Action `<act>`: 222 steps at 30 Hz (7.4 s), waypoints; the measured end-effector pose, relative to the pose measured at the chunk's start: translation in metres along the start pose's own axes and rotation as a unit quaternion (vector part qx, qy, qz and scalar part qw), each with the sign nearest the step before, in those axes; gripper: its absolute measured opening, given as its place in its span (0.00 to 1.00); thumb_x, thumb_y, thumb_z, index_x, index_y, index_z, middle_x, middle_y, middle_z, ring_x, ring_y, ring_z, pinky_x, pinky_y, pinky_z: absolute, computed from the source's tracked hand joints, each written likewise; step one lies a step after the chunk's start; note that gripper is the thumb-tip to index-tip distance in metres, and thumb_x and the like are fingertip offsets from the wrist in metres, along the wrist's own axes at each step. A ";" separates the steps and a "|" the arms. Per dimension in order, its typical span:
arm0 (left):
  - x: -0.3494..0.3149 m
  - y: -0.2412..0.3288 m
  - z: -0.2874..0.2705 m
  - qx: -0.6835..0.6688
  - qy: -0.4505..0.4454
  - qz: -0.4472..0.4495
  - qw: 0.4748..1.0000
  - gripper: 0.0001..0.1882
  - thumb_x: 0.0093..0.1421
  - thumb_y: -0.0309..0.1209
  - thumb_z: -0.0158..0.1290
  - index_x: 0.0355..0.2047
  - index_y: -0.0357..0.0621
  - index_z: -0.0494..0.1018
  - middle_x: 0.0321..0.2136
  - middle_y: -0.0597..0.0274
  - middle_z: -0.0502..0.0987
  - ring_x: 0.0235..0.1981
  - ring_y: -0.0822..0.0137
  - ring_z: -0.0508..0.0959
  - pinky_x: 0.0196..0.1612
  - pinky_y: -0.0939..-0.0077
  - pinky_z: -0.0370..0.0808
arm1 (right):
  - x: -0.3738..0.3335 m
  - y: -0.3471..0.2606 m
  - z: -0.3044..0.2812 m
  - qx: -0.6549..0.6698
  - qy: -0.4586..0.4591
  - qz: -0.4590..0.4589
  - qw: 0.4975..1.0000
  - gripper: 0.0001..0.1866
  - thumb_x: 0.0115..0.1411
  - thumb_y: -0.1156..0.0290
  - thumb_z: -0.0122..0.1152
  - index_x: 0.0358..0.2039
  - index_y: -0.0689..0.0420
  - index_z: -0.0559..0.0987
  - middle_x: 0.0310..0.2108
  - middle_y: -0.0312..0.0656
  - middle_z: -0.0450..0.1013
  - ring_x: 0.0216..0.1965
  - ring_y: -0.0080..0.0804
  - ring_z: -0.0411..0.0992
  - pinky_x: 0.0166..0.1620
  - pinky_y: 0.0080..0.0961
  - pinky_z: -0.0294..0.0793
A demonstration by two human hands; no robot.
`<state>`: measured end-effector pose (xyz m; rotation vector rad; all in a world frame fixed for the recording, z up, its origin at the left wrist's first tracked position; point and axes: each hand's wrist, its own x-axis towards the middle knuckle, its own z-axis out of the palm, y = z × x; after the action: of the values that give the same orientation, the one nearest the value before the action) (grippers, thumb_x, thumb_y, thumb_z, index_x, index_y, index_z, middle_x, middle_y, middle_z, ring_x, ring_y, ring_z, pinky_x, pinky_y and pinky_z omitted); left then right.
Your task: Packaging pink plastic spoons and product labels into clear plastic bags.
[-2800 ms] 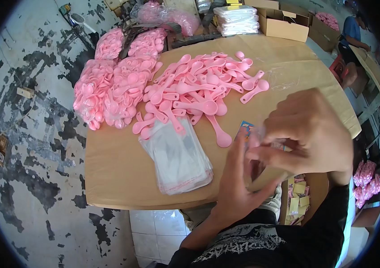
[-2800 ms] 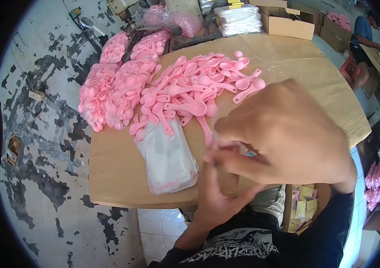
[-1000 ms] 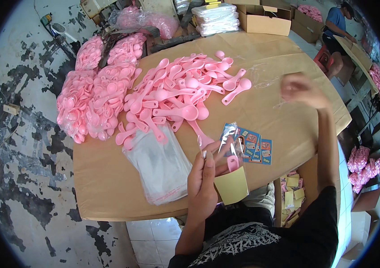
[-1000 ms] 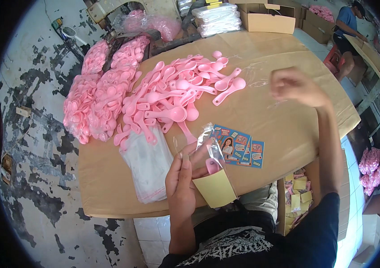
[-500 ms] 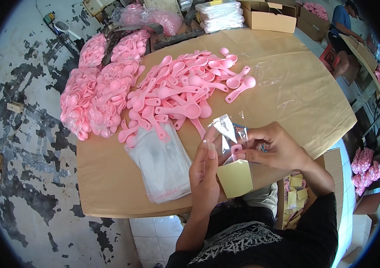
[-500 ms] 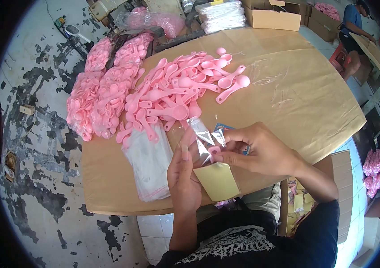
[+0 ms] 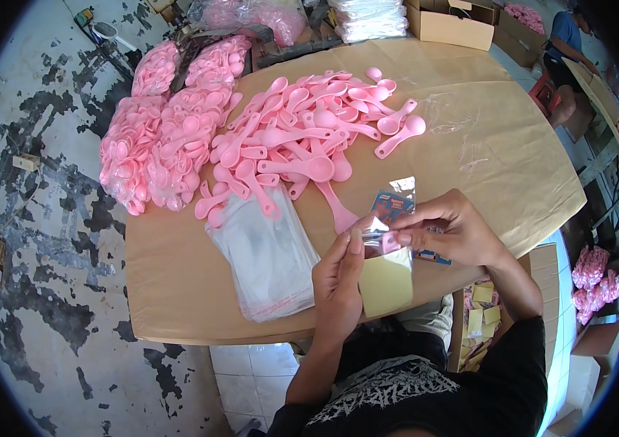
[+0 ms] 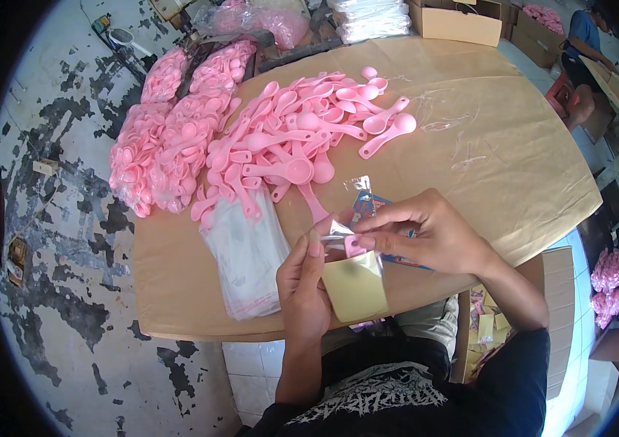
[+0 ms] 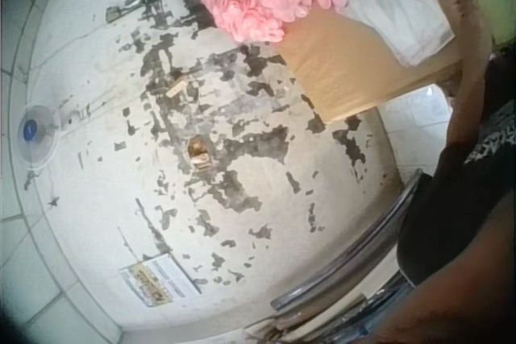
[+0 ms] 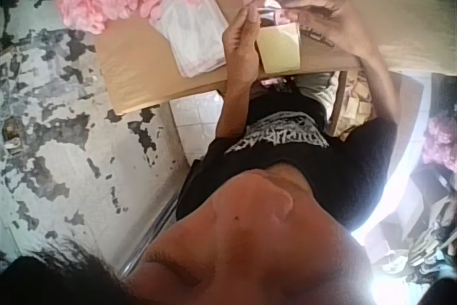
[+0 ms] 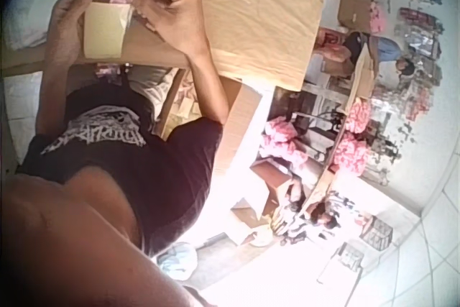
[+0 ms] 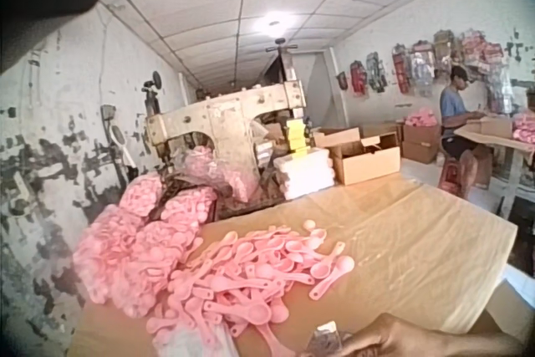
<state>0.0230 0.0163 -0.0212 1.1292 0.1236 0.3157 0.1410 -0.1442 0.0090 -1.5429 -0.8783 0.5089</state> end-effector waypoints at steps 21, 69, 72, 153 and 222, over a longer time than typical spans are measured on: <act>0.006 -0.001 -0.008 0.185 -0.150 0.100 0.966 0.09 0.69 0.24 0.44 0.38 0.35 0.74 0.29 0.65 0.75 0.30 0.80 0.71 0.33 0.83 0.67 | -0.007 0.014 -0.038 -0.178 -0.069 -0.262 0.946 0.10 0.44 0.75 0.67 0.29 0.48 0.88 0.27 0.31 0.79 0.37 0.35 0.73 0.41 0.31 0.71; -0.060 0.051 -0.106 0.611 0.104 0.177 0.765 0.25 0.60 0.35 0.57 0.57 0.43 0.72 0.63 0.50 0.67 0.66 0.44 0.62 0.68 0.42 0.46 | 0.096 -0.029 0.075 -0.307 -0.192 -0.020 0.932 0.24 0.61 0.69 0.64 0.54 0.62 0.68 0.33 0.49 0.75 0.36 0.45 0.75 0.40 0.37 0.74; -0.061 0.050 -0.110 0.664 0.042 0.186 0.723 0.23 0.58 0.36 0.59 0.54 0.45 0.74 0.61 0.55 0.70 0.66 0.44 0.62 0.68 0.40 0.46 | 0.094 -0.029 0.066 -0.312 -0.181 -0.027 0.932 0.24 0.62 0.74 0.61 0.57 0.61 0.67 0.34 0.50 0.78 0.36 0.44 0.78 0.40 0.34 0.75; -0.003 -0.011 -0.020 0.091 -0.240 0.361 0.897 0.19 0.58 0.32 0.61 0.47 0.46 0.68 0.52 0.49 0.75 0.63 0.41 0.65 0.63 0.47 0.61 | 0.011 -0.010 0.032 -0.011 -0.213 -0.111 0.971 0.08 0.60 0.67 0.66 0.34 0.57 0.81 0.28 0.38 0.78 0.31 0.31 0.78 0.36 0.26 0.76; -0.014 0.003 0.003 0.151 0.080 0.099 0.980 0.13 0.73 0.30 0.39 0.46 0.33 0.70 0.27 0.67 0.75 0.27 0.83 0.72 0.30 0.84 0.70 | 0.031 -0.042 0.015 -0.412 0.058 -0.312 0.854 0.09 0.49 0.73 0.69 0.33 0.53 0.81 0.31 0.36 0.78 0.34 0.30 0.76 0.31 0.25 0.76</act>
<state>0.0097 0.0102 -0.0184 1.4211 0.2058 0.5801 0.1392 -0.1112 0.0524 -1.8604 -1.5355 -0.5119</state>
